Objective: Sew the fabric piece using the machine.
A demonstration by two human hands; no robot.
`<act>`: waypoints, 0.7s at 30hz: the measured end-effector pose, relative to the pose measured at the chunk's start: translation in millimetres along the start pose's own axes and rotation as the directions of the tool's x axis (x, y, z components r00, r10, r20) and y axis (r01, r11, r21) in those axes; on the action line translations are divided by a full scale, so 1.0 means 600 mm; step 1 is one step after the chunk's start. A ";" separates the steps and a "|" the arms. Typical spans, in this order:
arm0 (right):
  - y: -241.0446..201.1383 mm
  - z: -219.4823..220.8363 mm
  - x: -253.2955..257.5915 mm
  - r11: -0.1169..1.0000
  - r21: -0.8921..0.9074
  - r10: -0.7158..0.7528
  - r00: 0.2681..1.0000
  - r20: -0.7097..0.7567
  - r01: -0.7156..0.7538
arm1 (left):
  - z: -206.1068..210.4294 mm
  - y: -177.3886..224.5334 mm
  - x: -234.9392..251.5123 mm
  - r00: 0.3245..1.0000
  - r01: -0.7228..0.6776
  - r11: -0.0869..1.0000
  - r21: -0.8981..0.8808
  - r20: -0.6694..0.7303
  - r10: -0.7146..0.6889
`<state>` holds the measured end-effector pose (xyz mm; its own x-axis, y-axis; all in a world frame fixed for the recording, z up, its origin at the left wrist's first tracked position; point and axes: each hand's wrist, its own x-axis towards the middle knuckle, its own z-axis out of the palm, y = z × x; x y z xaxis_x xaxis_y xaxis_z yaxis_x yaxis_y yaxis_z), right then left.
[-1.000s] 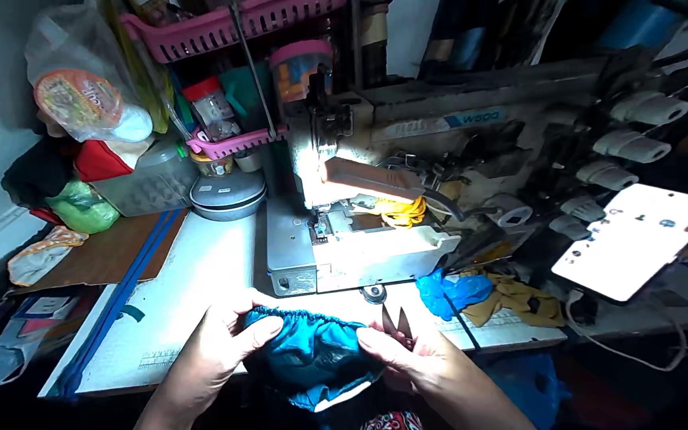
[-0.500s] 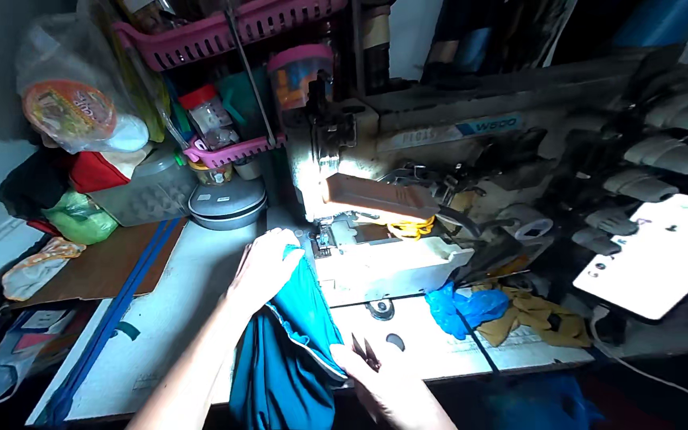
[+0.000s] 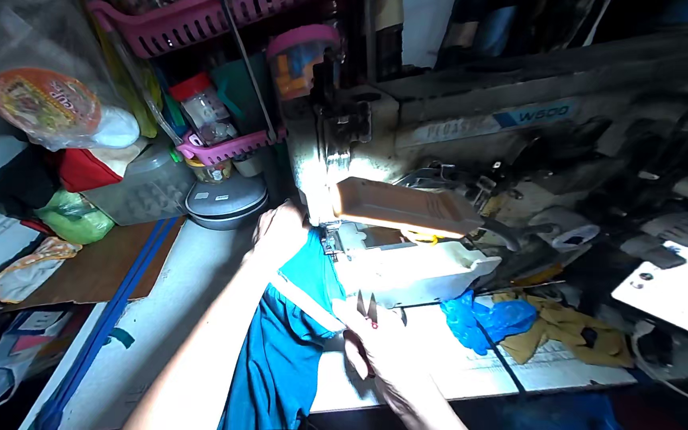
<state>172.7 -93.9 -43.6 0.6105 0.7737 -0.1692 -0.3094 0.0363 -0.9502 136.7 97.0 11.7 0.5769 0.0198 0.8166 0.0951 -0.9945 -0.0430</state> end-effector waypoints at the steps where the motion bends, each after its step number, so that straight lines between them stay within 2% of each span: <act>1: 0.001 0.001 0.003 1.000 0.017 0.001 1.000 -0.011 -0.001 | 0.038 -0.047 -0.020 0.993 0.079 0.995 -0.067 0.091 -0.072; 2: 0.000 0.003 0.004 1.000 0.027 0.005 1.000 -0.015 -0.005 | 0.056 -0.067 -0.024 0.939 0.238 0.971 -0.031 0.261 -0.222; 3: -0.003 0.006 0.004 0.999 0.036 0.012 1.000 -0.023 -0.011 | 0.062 -0.068 -0.014 0.841 0.374 0.926 0.056 0.401 -0.364; 5: -0.009 0.012 0.004 0.999 0.052 0.009 0.998 -0.056 -0.006 | 0.038 -0.040 0.026 0.619 0.530 0.823 0.204 0.571 -0.540; 6: -0.011 0.015 0.004 0.998 0.059 0.005 0.998 -0.063 -0.002 | 0.026 -0.029 0.038 0.565 0.557 0.797 0.235 0.596 -0.570; 8: -0.010 0.017 0.005 0.998 0.056 0.001 0.997 -0.074 0.003 | 0.014 -0.024 0.048 0.535 0.567 0.790 0.233 0.625 -0.568; 9: -0.009 0.017 0.005 0.999 0.051 0.000 0.998 -0.070 0.003 | 0.017 -0.030 0.045 0.559 0.550 0.807 0.216 0.623 -0.548; 10: -0.009 0.017 0.005 0.999 0.054 0.011 0.998 -0.067 -0.007 | 0.028 -0.039 0.036 0.607 0.514 0.834 0.200 0.602 -0.519; 11: -0.010 0.017 0.004 0.998 0.061 0.029 0.998 -0.064 -0.025 | 0.050 -0.056 0.020 0.685 0.453 0.870 0.195 0.548 -0.480; 12: -0.011 0.019 0.003 0.997 0.061 0.041 0.997 -0.064 -0.037 | 0.062 -0.066 0.011 0.722 0.420 0.889 0.183 0.526 -0.449; 13: -0.012 0.021 0.002 0.997 0.064 0.046 0.997 -0.067 -0.041 | 0.060 -0.067 0.010 0.734 0.406 0.899 0.166 0.527 -0.429; 15: -0.012 0.023 0.002 0.998 0.060 0.037 0.997 -0.065 -0.033 | 0.023 -0.049 0.030 0.657 0.441 0.886 0.140 0.622 -0.425; 16: -0.011 0.024 0.002 0.997 0.071 0.029 0.997 -0.066 -0.024 | 0.019 -0.049 0.028 0.667 0.427 0.896 0.123 0.627 -0.404; 18: -0.010 0.026 0.002 0.996 0.085 0.011 0.998 -0.065 -0.005 | 0.045 -0.069 -0.006 0.812 0.315 0.947 0.059 0.500 -0.301; 19: -0.010 0.027 0.002 0.996 0.092 0.000 0.998 -0.065 0.006 | 0.044 -0.068 -0.018 0.850 0.283 0.959 0.028 0.455 -0.265; 21: -0.014 0.030 -0.002 0.995 0.097 0.010 0.998 -0.066 -0.004 | -0.004 -0.040 -0.021 0.874 0.300 0.953 -0.052 0.414 -0.253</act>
<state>161.6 -83.8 -30.9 0.6543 0.7305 -0.1957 -0.3808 0.0946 -0.9198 125.4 120.6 3.7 0.8163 0.3111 0.4866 0.2215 -0.9467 0.2337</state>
